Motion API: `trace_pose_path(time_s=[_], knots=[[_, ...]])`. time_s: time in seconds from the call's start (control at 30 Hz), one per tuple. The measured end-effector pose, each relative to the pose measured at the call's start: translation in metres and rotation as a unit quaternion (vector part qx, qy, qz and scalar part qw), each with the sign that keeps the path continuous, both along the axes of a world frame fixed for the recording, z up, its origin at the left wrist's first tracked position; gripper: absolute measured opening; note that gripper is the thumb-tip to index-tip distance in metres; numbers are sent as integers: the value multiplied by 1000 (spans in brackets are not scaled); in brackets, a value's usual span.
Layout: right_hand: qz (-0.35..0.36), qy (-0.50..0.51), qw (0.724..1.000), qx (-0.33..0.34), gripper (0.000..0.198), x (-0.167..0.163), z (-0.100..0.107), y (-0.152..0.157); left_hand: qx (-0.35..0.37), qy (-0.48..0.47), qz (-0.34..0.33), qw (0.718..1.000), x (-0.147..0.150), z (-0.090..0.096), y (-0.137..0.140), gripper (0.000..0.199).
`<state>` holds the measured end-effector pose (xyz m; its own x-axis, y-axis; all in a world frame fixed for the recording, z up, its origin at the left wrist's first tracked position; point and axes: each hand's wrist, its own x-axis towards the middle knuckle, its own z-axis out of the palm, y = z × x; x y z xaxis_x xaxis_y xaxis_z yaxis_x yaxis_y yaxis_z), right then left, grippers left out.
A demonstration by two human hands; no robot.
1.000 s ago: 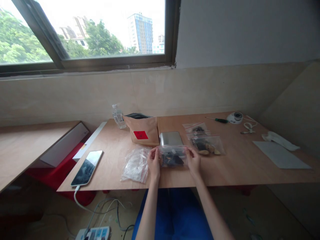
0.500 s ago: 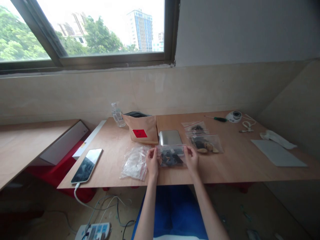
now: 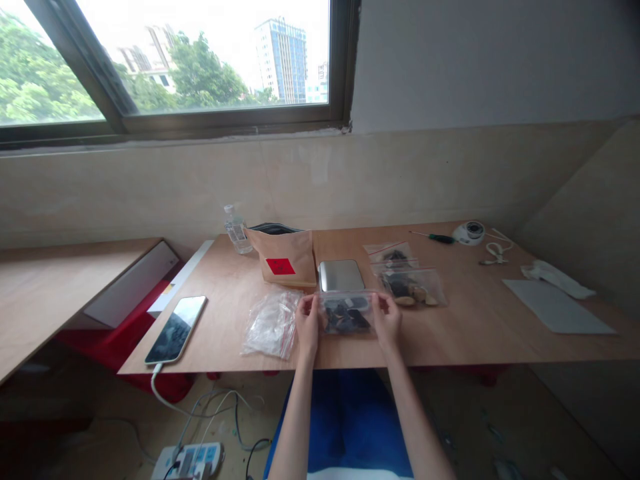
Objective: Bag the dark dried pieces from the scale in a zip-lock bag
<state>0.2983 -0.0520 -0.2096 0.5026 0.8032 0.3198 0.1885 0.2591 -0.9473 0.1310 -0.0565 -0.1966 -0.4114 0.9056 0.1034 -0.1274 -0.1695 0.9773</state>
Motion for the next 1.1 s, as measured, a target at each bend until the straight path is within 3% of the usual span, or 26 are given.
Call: trace_pose_path(time_s=[0.17, 0.4, 0.83, 1.1], knots=[[28, 37, 999, -23, 36, 1, -1, 0, 0, 6, -33, 999, 1, 0, 0, 29], [79, 6, 997, -23, 35, 0, 0, 0, 22, 25, -45, 998, 0, 1, -1, 25], [50, -10, 999, 4, 30, 1, -1, -1, 13, 31, -40, 999, 0, -7, 2, 30], [73, 42, 996, -19, 32, 0, 3, -2, 15, 10, -71, 997, -2, 1, 0, 26]])
